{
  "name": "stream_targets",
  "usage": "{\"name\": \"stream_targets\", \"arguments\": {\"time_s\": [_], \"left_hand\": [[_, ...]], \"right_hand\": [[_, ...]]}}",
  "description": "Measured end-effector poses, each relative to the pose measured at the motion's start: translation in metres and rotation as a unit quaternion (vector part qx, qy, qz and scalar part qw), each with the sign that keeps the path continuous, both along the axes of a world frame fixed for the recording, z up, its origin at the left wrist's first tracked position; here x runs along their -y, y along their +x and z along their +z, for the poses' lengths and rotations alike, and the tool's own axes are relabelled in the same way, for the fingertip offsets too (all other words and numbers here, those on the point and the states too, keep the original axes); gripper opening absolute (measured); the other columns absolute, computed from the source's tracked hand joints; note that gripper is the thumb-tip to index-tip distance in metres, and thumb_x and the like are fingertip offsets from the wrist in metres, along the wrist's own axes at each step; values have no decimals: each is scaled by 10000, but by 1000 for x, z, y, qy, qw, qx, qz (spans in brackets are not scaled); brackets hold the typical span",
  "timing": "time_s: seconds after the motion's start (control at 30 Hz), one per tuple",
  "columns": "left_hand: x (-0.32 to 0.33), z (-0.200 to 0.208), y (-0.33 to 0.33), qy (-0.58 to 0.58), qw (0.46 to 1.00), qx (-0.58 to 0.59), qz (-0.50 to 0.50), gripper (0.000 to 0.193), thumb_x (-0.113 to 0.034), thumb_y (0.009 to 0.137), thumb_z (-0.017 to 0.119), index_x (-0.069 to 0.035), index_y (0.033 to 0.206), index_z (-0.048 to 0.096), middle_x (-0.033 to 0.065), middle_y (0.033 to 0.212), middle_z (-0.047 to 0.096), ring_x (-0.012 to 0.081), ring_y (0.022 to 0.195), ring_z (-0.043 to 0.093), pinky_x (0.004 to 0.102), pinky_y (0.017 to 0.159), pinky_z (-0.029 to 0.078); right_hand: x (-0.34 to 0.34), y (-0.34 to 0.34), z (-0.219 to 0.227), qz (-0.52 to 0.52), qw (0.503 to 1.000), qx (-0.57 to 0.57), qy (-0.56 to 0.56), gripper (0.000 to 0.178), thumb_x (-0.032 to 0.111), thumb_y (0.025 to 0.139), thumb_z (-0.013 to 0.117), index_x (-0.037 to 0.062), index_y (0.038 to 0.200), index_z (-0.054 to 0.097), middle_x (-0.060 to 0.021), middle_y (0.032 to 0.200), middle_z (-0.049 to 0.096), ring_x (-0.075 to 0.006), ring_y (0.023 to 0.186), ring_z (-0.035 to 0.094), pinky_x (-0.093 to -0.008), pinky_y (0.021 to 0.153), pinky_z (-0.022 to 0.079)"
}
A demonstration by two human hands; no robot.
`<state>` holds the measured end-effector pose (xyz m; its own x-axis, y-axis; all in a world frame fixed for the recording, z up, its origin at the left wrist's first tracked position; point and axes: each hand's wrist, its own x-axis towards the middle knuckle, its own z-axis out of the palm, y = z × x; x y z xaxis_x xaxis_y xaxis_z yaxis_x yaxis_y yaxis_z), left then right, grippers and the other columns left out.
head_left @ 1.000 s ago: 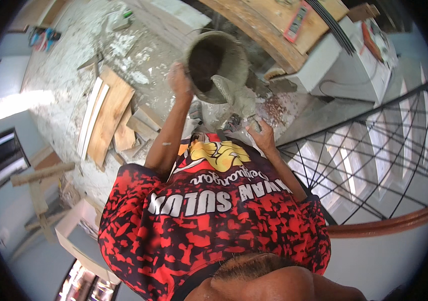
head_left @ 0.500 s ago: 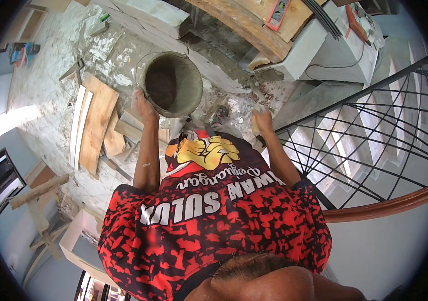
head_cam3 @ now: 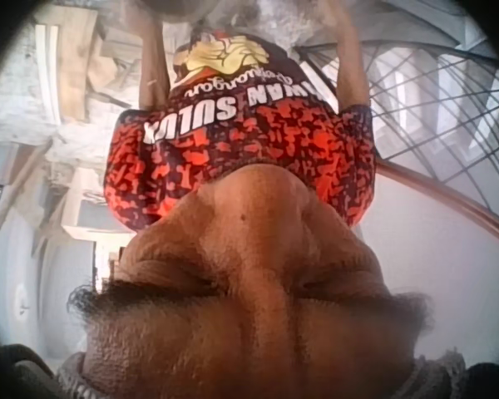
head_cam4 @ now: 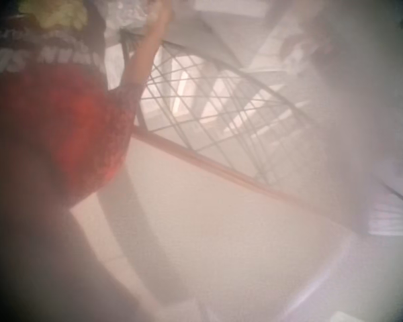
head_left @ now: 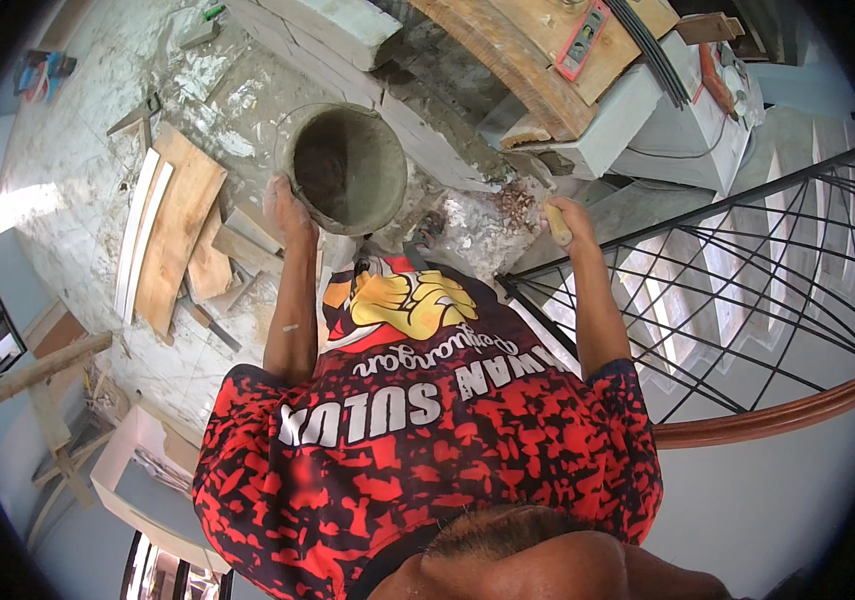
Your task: The person applies mortar from a bucket to concrete blocks, positions them to build a wall, and secures them with a rubber mallet before sawing a block to fit.
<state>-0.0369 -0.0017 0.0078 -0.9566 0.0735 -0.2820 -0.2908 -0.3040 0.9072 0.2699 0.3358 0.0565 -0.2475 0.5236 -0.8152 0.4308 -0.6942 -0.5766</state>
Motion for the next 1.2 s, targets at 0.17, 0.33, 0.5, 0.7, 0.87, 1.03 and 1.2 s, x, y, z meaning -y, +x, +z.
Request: {"name": "stream_targets", "arguments": {"time_s": [0.17, 0.33, 0.5, 0.7, 0.87, 1.03, 1.2], "left_hand": [[-8, -10, -3, -29, 1000, 4, 8, 209, -213, 952, 512, -26, 951, 605, 41, 922, 602, 121, 824, 548, 272, 755, 457], [-21, 7, 0, -36, 999, 21, 3, 232, -219, 953, 511, -8, 971, 608, 59, 940, 617, 140, 842, 568, 279, 768, 471], [-39, 25, 9, -13, 998, 52, -38, 233, -224, 950, 517, -8, 960, 605, 56, 906, 615, 138, 813, 571, 282, 754, 476], [-63, 33, 17, 16, 991, 45, -125, 243, -240, 946, 534, -10, 940, 614, 35, 880, 612, 120, 801, 557, 271, 737, 463], [-91, 47, 25, -21, 975, -22, -221, 265, -269, 958, 519, -27, 922, 621, 30, 864, 614, 106, 785, 554, 262, 709, 454], [-124, 82, 44, -166, 931, -158, -284, 392, -351, 956, 500, 8, 867, 628, 16, 768, 567, 114, 741, 488, 276, 678, 412], [-125, 71, 39, -191, 911, -170, -323, 434, -378, 943, 495, 29, 976, 640, 94, 822, 640, 180, 772, 550, 329, 733, 439]], "right_hand": [[9, 10, 49, 16, 999, 6, 30, 304, 159, 871, 531, -68, 1073, 535, -158, 901, 614, -196, 655, 591, -283, 503, 513], [32, 43, 82, 58, 997, -22, 49, 346, 139, 876, 504, -45, 1168, 506, -136, 947, 611, -173, 657, 582, -277, 503, 509], [90, 62, 77, 175, 976, 61, 113, 374, 117, 867, 496, 32, 1231, 489, -143, 1025, 600, -202, 714, 598, -330, 572, 531], [111, 8, 53, 504, 725, 28, 468, 400, 140, 827, 572, 23, 1203, 498, -194, 1098, 545, -363, 965, 577, -423, 799, 477], [82, -55, 44, 560, 563, 87, 601, 372, 68, 777, 551, 52, 1149, 552, -151, 996, 538, -356, 864, 581, -425, 737, 491], [89, -94, 56, 637, 457, 147, 604, 317, 48, 775, 529, 57, 1084, 599, -129, 956, 562, -344, 813, 603, -429, 691, 504], [95, -97, 60, 658, 574, 20, 488, 351, 105, 725, 586, 54, 1071, 614, -148, 944, 606, -347, 872, 616, -431, 741, 508]]}}
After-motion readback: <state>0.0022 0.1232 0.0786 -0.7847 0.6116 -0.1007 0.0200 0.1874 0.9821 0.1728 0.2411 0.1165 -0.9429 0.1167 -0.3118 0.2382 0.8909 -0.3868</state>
